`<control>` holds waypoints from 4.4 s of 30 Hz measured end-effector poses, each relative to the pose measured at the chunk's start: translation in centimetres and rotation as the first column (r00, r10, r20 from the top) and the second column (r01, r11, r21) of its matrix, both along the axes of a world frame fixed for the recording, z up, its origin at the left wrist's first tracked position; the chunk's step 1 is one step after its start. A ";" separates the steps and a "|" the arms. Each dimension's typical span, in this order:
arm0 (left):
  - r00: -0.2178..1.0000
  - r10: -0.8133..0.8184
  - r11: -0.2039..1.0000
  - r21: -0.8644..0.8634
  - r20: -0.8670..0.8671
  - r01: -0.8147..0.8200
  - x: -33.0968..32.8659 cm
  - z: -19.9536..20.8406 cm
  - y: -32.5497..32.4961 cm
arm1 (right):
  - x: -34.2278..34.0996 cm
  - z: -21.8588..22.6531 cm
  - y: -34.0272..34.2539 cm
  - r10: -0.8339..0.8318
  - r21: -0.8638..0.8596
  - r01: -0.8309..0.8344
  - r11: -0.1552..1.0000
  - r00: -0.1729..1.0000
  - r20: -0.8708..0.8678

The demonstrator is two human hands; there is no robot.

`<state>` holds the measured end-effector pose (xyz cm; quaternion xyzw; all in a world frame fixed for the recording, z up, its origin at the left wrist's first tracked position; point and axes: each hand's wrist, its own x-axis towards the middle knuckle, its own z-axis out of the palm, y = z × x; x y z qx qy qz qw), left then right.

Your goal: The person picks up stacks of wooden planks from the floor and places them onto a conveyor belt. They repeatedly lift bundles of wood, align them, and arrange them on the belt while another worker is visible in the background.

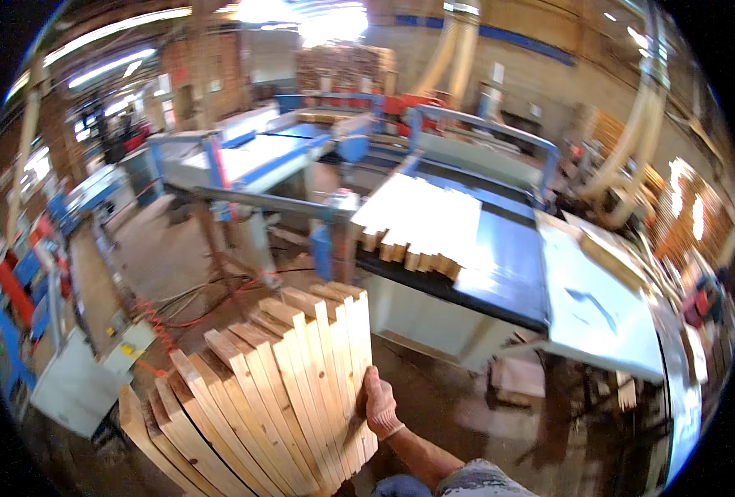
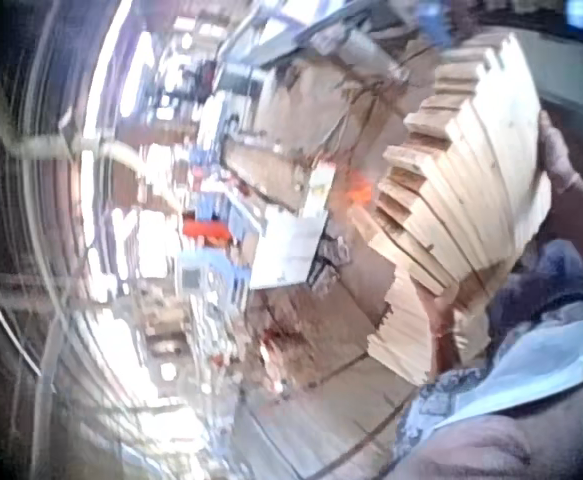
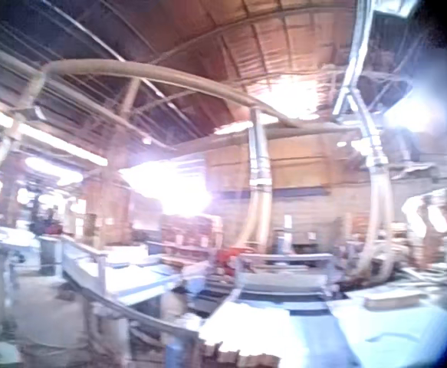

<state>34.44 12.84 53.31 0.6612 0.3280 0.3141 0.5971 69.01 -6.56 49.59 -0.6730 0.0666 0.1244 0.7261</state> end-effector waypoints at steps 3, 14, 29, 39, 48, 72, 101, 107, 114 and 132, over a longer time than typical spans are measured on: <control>0.995 -0.092 0.985 -0.142 0.025 0.095 5.0 0.1 -2.8 | 2.7 0.6 -8.9 -0.211 0.016 0.211 0.977 0.977 0.005; 0.667 -0.639 0.603 -0.289 0.382 0.743 37.2 3.6 -26.7 | 13.1 5.8 -48.0 -0.719 0.096 0.718 0.690 0.663 0.210; 0.338 -0.915 0.171 -0.544 0.221 0.821 71.8 2.0 -50.8 | 27.7 7.3 -73.5 -0.740 -0.308 0.747 0.589 0.652 0.165; 0.178 -0.982 0.075 -0.745 0.060 0.663 91.5 -5.7 -52.7 | 41.3 3.5 -72.0 -0.688 -0.607 0.532 0.591 0.725 -0.033; -0.044 -0.331 -0.145 0.004 -0.943 0.989 103.4 4.4 -52.4 | 52.7 3.4 -71.6 -0.587 -0.550 0.505 0.665 0.809 0.033; 0.560 -0.547 0.021 0.658 -0.622 0.752 98.7 -3.9 -41.7 | 56.5 3.5 -71.4 -0.334 -0.664 0.240 0.708 0.942 -0.015; 0.442 0.463 0.596 0.639 -0.768 0.486 98.5 4.6 -4.6 | 57.6 -3.9 -66.3 -0.250 -0.200 0.284 0.938 0.951 0.180; 0.624 0.331 0.726 0.614 -0.707 0.310 96.2 5.3 -3.6 | 59.1 -6.8 -65.0 -0.404 -0.069 0.418 0.906 0.901 0.161; 0.562 -0.788 0.608 0.177 0.252 0.774 91.9 4.0 -21.3 | 59.9 -6.4 -68.3 -0.346 0.085 0.336 0.938 0.916 0.203; -0.342 -0.885 -0.460 -0.484 0.315 0.744 80.7 -1.3 -41.0 | 38.1 0.9 -57.3 -0.154 0.130 0.160 0.979 0.987 -0.052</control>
